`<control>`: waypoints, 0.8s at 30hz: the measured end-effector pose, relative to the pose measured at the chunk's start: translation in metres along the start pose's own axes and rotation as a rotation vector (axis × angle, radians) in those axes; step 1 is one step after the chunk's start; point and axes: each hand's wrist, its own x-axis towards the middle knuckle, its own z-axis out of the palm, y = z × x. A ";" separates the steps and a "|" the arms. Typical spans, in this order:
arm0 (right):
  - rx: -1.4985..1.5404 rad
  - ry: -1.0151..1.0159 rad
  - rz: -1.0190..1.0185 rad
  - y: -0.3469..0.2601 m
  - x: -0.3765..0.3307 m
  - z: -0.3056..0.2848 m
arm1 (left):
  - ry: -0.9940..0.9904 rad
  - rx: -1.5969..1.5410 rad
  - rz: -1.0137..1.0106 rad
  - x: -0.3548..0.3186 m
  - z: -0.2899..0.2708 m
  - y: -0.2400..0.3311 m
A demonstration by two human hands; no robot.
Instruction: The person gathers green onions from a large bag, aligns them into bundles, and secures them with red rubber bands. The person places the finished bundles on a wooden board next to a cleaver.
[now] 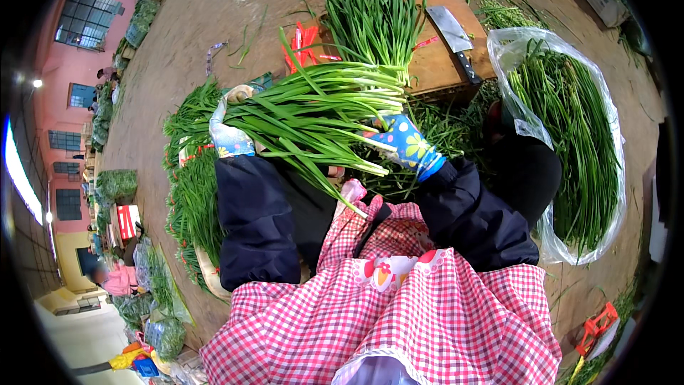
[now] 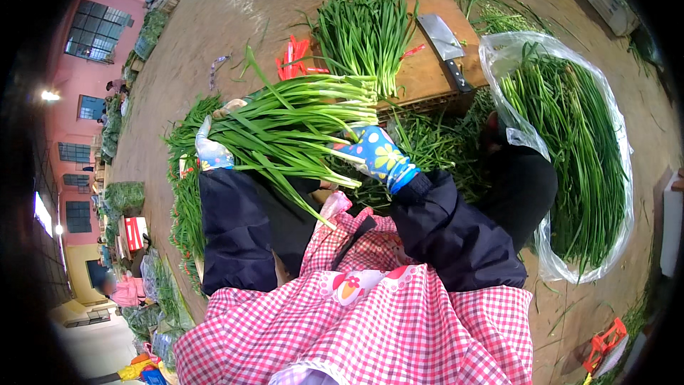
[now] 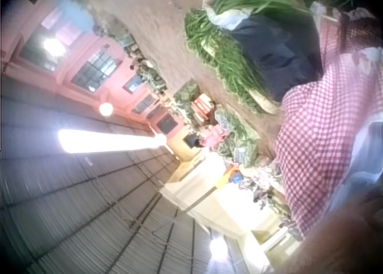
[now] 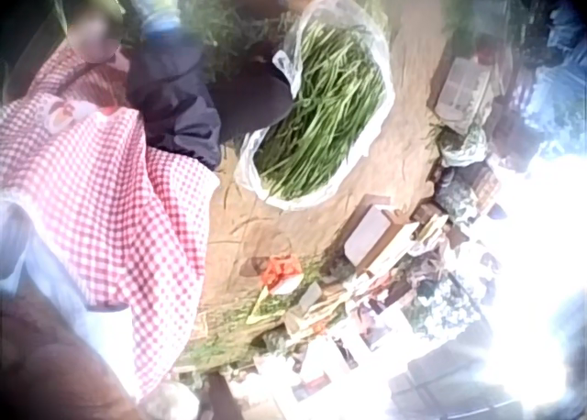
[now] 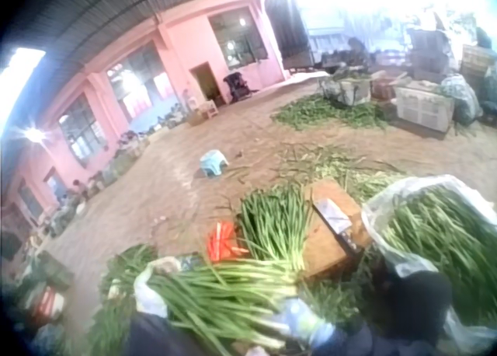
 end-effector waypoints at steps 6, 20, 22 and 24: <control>0.447 0.048 0.231 -0.015 -0.005 0.008 | 0.022 -0.018 0.017 0.014 -0.029 0.002; 0.449 -0.276 0.231 -0.025 -0.022 -0.019 | 0.063 -0.168 -0.047 -0.005 0.047 -0.008; 0.372 -0.382 0.286 -0.019 -0.026 -0.032 | 0.057 -0.141 -0.043 -0.003 0.046 -0.007; 0.262 -0.431 0.354 -0.012 -0.035 -0.048 | 0.067 -0.148 -0.031 0.001 0.036 -0.004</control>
